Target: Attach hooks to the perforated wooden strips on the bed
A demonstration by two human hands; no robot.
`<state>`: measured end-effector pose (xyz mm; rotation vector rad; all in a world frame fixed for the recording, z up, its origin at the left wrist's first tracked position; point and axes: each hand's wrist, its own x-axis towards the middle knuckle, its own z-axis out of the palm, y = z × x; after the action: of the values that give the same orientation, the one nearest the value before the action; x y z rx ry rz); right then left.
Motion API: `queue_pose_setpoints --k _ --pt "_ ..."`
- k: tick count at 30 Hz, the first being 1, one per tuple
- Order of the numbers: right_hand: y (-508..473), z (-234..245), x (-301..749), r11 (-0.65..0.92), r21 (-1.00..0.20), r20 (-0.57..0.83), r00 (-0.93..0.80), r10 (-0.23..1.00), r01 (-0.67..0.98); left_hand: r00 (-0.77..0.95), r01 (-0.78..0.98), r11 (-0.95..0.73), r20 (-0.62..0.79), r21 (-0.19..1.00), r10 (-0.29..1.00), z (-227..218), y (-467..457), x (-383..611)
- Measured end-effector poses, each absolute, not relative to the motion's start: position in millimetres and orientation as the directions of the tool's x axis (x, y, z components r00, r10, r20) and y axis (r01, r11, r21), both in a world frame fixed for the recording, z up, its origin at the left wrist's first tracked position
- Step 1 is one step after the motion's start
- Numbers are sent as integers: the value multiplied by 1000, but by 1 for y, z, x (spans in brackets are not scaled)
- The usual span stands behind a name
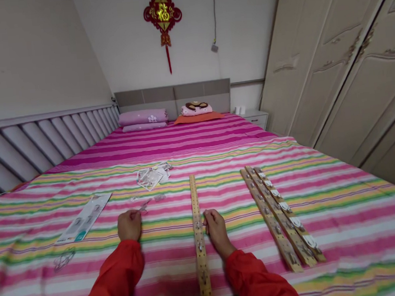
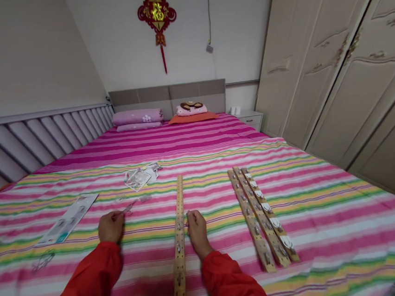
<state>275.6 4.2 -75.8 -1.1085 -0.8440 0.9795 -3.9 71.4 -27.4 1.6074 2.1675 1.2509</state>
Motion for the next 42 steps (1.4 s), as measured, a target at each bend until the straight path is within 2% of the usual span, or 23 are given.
queue_pose_setpoints --k 4,8,12,15,19,23,26,29,35,39,42 --pt "4 -74 275 144 -966 64 342 937 -213 -462 525 23 262 851 847 -16 60 8" --pt "3 -72 275 149 -966 69 346 936 -210 -506 159 -21 99 987 857 -4 43 31" --pt "2 -70 275 147 -960 56 349 935 -240 -446 -238 66 -169 969 879 0 28 53" --pt "3 -70 277 148 -946 44 340 940 -287 -333 -385 139 -278 912 901 1 16 68" --pt "1 -68 281 120 -911 -8 307 952 -395 -223 -375 154 -251 914 942 3 3 87" --pt "-6 -62 286 83 -887 -51 273 961 -455 -143 -202 97 -128 975 982 6 -4 99" --pt "-11 -53 287 101 -893 -15 252 968 -440 -52 -41 22 -24 999 998 7 -4 104" --pt "-13 -40 287 136 -909 53 215 975 -394 32 39 -41 39 998 999 11 -3 110" --pt "-11 -19 286 202 -946 167 154 974 -254 130 84 -69 58 994 990 24 0 127" --pt "-9 -20 286 183 -951 158 117 980 -249 175 82 -95 80 992 981 30 5 135" --pt "-7 -21 287 149 -946 125 100 987 -287 144 70 -84 74 994 987 32 9 140"
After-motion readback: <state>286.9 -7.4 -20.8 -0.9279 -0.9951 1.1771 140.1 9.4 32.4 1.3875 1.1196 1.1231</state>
